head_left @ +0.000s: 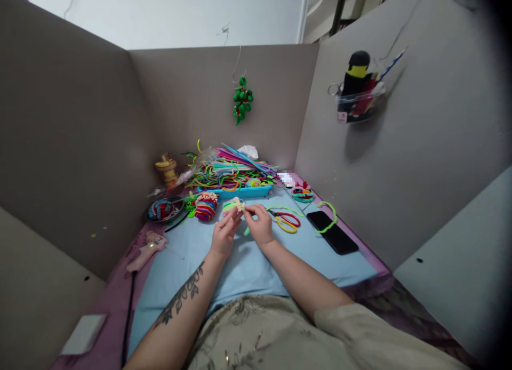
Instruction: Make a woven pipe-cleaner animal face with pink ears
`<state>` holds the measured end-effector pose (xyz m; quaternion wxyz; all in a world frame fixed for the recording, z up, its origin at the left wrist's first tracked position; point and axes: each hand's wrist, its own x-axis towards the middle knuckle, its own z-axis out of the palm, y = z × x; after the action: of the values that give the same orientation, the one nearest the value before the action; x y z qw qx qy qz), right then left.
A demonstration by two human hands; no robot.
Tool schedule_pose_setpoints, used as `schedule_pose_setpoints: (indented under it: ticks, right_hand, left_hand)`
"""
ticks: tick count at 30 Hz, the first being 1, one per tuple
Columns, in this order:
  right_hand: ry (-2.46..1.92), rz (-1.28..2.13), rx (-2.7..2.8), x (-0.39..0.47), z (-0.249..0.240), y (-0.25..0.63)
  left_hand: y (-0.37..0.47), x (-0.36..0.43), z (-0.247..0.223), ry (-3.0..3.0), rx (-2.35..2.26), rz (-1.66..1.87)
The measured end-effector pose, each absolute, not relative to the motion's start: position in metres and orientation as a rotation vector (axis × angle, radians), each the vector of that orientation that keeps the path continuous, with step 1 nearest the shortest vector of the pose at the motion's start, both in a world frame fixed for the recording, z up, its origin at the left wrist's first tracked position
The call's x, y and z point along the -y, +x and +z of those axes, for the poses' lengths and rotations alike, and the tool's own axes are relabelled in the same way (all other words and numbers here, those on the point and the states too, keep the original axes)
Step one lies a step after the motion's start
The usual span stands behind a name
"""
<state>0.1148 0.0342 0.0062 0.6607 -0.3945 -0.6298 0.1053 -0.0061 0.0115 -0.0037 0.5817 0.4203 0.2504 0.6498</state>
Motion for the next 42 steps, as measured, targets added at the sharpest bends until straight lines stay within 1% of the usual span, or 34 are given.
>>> schedule_pose_setpoints:
  ticks: [9, 17, 30, 34, 39, 42]
  right_hand:
    - [-0.967, 0.308, 1.384, -0.033, 0.006, 0.112]
    - [-0.956, 0.354, 1.368, -0.035, 0.003, 0.112]
    - [-0.911, 0.256, 1.452, -0.035, 0.005, 0.115]
    - [-0.970, 0.331, 1.393, -0.036, 0.001, 0.113]
    - [-1.009, 0.549, 1.258, -0.040, -0.005, 0.108]
    - [-0.988, 0.522, 1.285, -0.040, -0.005, 0.107]
  left_hand:
    - [-0.001, -0.006, 0.004, 1.001, -0.596, 1.533]
    - [-0.002, -0.009, -0.002, 1.036, -0.640, 1.554]
    - [-0.004, -0.010, -0.003, 0.995, -0.590, 1.554]
    - [-0.002, -0.008, -0.003, 1.045, -0.617, 1.577]
    - [-0.002, -0.008, -0.004, 1.118, -0.624, 1.586]
    - [-0.002, -0.010, -0.004, 1.033, -0.568, 1.574]
